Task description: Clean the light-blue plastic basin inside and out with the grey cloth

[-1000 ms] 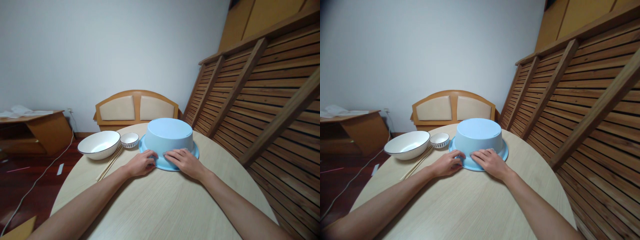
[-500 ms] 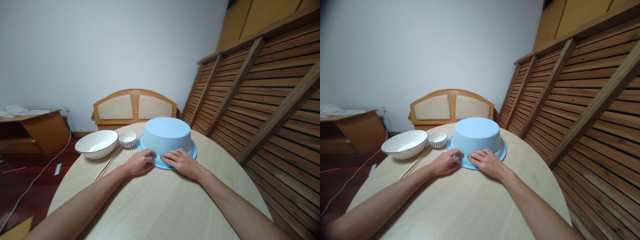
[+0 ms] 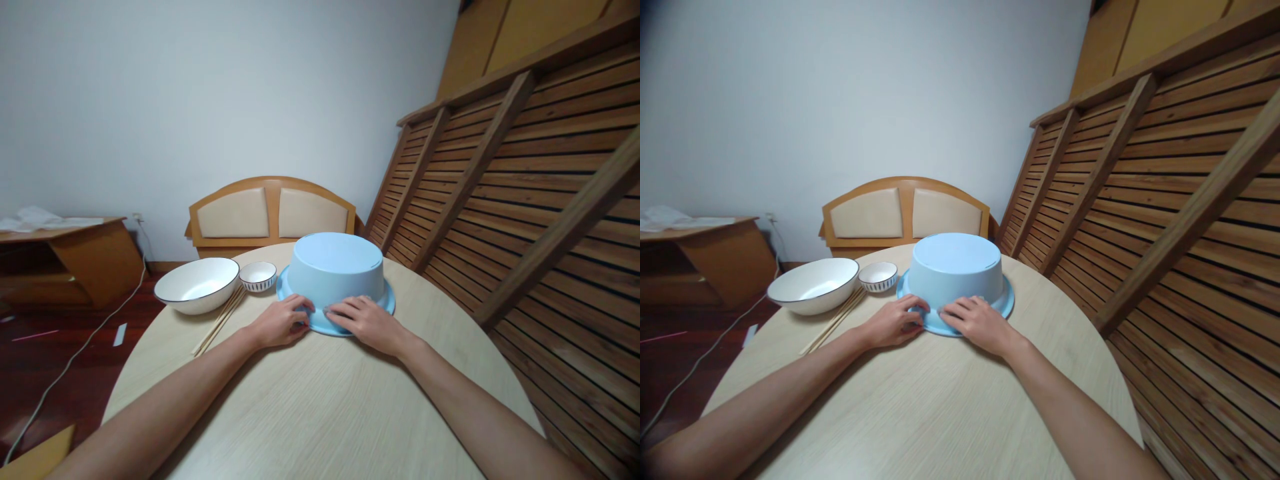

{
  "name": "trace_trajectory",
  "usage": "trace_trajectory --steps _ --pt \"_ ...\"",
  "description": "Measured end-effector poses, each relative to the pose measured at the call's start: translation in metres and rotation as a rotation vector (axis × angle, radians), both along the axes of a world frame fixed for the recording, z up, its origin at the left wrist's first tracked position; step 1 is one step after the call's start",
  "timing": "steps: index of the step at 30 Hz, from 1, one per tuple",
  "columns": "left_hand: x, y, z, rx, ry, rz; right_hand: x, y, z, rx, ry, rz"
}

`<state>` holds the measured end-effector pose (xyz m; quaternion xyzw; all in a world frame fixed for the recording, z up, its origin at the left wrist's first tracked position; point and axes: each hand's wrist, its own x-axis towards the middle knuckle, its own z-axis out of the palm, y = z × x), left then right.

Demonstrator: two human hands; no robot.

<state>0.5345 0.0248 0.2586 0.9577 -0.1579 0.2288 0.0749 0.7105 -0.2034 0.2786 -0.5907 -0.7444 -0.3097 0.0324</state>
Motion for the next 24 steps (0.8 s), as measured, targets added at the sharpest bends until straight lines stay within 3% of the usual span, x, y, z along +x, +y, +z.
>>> trace_trajectory --steps 2,5,12,15,17,22,24 --pt "0.0 0.0 -0.001 -0.001 -0.005 -0.002 -0.007 0.002 0.001 -0.066 0.004 0.009" --pt "0.0 0.0 -0.001 0.002 -0.01 0.001 -0.006 0.001 0.003 -0.027 0.035 -0.012" --pt "0.0 0.001 -0.001 -0.018 -0.004 -0.008 0.017 -0.007 0.004 0.395 0.208 -0.111" --pt "0.0 0.002 -0.002 -0.025 -0.005 -0.004 0.023 -0.009 0.004 0.463 0.231 -0.138" --pt "0.0 0.002 -0.002 -0.022 -0.005 -0.002 0.022 -0.011 0.004 0.391 0.196 -0.11" --pt "-0.001 0.0 -0.001 -0.021 -0.004 0.004 0.011 -0.009 0.005 0.026 0.037 0.045" --pt "-0.001 0.0 0.0 -0.021 -0.004 0.005 0.008 -0.008 0.005 -0.006 0.038 0.051"
